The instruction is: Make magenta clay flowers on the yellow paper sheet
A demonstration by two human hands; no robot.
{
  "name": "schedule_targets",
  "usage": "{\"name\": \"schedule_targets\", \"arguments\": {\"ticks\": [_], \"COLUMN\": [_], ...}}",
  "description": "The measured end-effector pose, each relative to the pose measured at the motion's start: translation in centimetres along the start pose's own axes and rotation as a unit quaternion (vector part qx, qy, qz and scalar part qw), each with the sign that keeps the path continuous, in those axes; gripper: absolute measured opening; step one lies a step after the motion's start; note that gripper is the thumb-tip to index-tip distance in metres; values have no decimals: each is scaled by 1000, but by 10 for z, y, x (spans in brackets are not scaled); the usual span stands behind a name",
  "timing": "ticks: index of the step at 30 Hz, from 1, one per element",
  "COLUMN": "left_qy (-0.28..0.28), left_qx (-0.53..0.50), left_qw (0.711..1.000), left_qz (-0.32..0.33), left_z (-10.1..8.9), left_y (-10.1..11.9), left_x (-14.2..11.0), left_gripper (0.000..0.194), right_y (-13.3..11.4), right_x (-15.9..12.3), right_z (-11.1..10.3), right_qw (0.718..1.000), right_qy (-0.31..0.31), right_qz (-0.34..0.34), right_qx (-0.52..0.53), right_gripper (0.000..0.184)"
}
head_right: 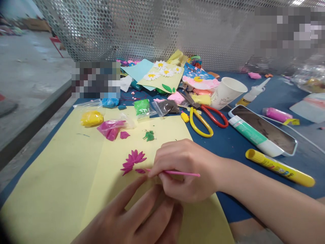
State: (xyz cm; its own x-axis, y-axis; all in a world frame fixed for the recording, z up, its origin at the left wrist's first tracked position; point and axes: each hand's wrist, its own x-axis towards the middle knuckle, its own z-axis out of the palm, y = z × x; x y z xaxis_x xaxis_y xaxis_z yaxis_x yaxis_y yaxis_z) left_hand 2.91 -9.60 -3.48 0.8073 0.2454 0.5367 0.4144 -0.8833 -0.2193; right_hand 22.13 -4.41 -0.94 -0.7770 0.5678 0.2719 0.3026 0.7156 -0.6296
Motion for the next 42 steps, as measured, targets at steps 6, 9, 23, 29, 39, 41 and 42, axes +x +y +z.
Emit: {"name": "schedule_targets", "arguments": {"ticks": [6,9,23,29,39,41,42], "left_qy": [-1,-1,12,10,12,21,21], "left_qx": [29,30,20,37,30,29,29], "left_qw": [1000,1000,1000,999,999,999,999], "left_qz": [7,2,-9,-10,-16,-20,-21], "left_z": [-1,-1,0,-2,-1,-1,-1], "left_y": [1,1,3,3,4,4,3], "left_x": [-2,-2,-1,-2,-3,-3,-3], "left_gripper": [21,21,20,23,20,20,19], "right_y": [2,1,2,0,1,2,2], "right_x": [1,2,3,3,3,3,3], "right_z": [0,0,-1,0,3,3,3], "right_qw": [1000,1000,1000,999,1000,1000,1000], "right_qy": [4,7,-14,1,1,4,7], "right_qz": [-8,0,-2,41,13,11,10], "right_qx": [4,-1,18,8,14,18,21], "right_gripper": [27,26,27,26,27,26,25]}}
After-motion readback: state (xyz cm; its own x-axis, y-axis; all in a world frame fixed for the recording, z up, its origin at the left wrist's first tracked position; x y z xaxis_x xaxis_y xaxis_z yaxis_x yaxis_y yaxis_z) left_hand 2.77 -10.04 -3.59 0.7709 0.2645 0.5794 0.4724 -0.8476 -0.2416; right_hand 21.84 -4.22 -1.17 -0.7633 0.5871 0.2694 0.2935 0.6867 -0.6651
